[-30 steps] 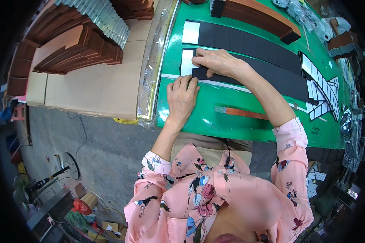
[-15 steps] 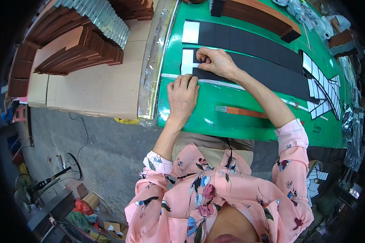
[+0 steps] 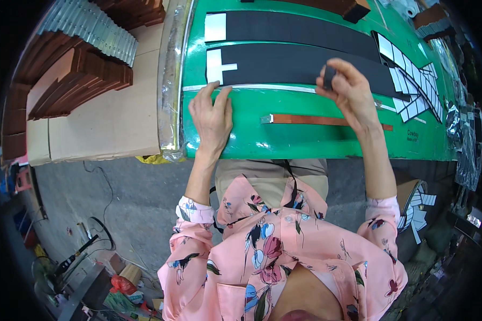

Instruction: Applying black adhesive strips to wooden slats at a workshop table.

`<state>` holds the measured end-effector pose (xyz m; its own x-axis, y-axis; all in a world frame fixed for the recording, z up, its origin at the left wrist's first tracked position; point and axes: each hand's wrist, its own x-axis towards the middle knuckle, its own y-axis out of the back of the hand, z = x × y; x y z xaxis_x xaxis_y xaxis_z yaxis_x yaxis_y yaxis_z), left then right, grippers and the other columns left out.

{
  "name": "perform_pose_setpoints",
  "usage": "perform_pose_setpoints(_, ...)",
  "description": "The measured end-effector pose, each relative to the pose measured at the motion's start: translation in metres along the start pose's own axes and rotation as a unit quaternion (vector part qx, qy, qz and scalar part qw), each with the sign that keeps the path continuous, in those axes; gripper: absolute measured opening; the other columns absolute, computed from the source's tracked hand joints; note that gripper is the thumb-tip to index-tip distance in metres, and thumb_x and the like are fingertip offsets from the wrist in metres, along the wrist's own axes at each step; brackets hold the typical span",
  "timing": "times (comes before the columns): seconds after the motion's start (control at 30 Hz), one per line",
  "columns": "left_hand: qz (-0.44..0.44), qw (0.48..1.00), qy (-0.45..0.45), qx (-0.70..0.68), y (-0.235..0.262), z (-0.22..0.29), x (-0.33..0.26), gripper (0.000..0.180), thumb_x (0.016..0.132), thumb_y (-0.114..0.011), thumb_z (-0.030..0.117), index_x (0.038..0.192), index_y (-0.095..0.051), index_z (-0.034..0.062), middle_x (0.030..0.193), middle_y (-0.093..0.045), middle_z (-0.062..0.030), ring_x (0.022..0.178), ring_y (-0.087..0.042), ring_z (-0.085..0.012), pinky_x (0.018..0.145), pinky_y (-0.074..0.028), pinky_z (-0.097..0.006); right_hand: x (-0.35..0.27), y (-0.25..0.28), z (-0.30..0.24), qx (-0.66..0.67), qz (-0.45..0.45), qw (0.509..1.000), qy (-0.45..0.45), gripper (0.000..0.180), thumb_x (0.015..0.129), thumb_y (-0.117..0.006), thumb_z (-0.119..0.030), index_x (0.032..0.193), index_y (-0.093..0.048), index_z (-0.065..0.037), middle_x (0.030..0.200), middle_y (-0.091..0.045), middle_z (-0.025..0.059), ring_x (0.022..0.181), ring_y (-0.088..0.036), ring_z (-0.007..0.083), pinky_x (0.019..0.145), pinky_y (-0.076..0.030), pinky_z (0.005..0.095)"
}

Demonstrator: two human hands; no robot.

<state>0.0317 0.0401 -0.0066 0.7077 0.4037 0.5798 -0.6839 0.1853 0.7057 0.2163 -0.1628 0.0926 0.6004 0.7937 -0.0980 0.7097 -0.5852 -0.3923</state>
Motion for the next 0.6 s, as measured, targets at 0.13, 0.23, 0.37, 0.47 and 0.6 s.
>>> perform_pose_setpoints(0.13, -0.093, 0.96, 0.063, -0.258, 0.017, 0.039, -0.013, 0.033, 0.077, -0.069, 0.005, 0.109, -0.062, 0.0037, 0.115, -0.057, -0.014, 0.106, -0.055, -0.029, 0.089, -0.043, -0.036, -0.037, -0.011, 0.011, -0.188, 0.034, 0.982, 0.013, 0.038, 0.081, -0.067, -0.002, 0.119, -0.059, -0.002, 0.1, -0.064, 0.0093, 0.092, -0.064, 0.0179, 0.084, -0.054, 0.0309)
perform_pose_setpoints(0.23, -0.122, 0.936, 0.082, -0.32, 0.02, 0.055, -0.012, 0.038, 0.075, -0.073, 0.009, 0.111, -0.062, 0.0031, 0.114, -0.057, -0.0139, 0.107, -0.055, -0.0273, 0.09, -0.044, -0.035, -0.042, -0.038, 0.024, -0.352, 0.019, 0.933, 0.075, 0.045, 0.078, -0.068, 0.001, 0.121, -0.059, -0.005, 0.098, -0.066, 0.0087, 0.089, -0.065, 0.0157, 0.08, -0.055, 0.0278)
perform_pose_setpoints(0.37, -0.129, 0.917, 0.136, -0.352, 0.015, 0.061, -0.008, 0.036, 0.076, -0.074, 0.01, 0.11, -0.063, 0.0033, 0.111, -0.059, -0.0134, 0.103, -0.057, -0.0246, 0.087, -0.046, -0.033, -0.035, -0.046, 0.044, -0.438, 0.014, 0.885, 0.159, 0.048, 0.074, -0.071, 0.0, 0.12, -0.06, -0.008, 0.094, -0.068, 0.009, 0.081, -0.064, 0.0166, 0.068, -0.054, 0.0286)
perform_pose_setpoints(0.47, -0.132, 0.911, 0.157, -0.358, 0.011, 0.06, -0.009, 0.03, 0.077, -0.073, 0.008, 0.105, -0.064, 0.0026, 0.106, -0.061, -0.0124, 0.098, -0.059, -0.0225, 0.083, -0.047, -0.031, -0.033, -0.05, 0.047, -0.494, 0.003, 0.845, 0.203, 0.049, 0.072, -0.072, 0.0, 0.119, -0.06, -0.006, 0.091, -0.068, 0.0092, 0.08, -0.065, 0.0184, 0.067, -0.055, 0.0293)
perform_pose_setpoints(0.6, -0.117, 0.921, 0.129, -0.347, 0.006, 0.055, -0.011, 0.024, 0.077, -0.072, 0.005, 0.1, -0.065, 0.0019, 0.099, -0.063, -0.0109, 0.09, -0.061, -0.021, 0.077, -0.049, -0.03, -0.031, -0.054, 0.047, -0.535, -0.008, 0.814, 0.227, 0.052, 0.069, -0.073, 0.001, 0.119, -0.059, -0.003, 0.088, -0.068, 0.0098, 0.079, -0.064, 0.0194, 0.065, -0.056, 0.0294)
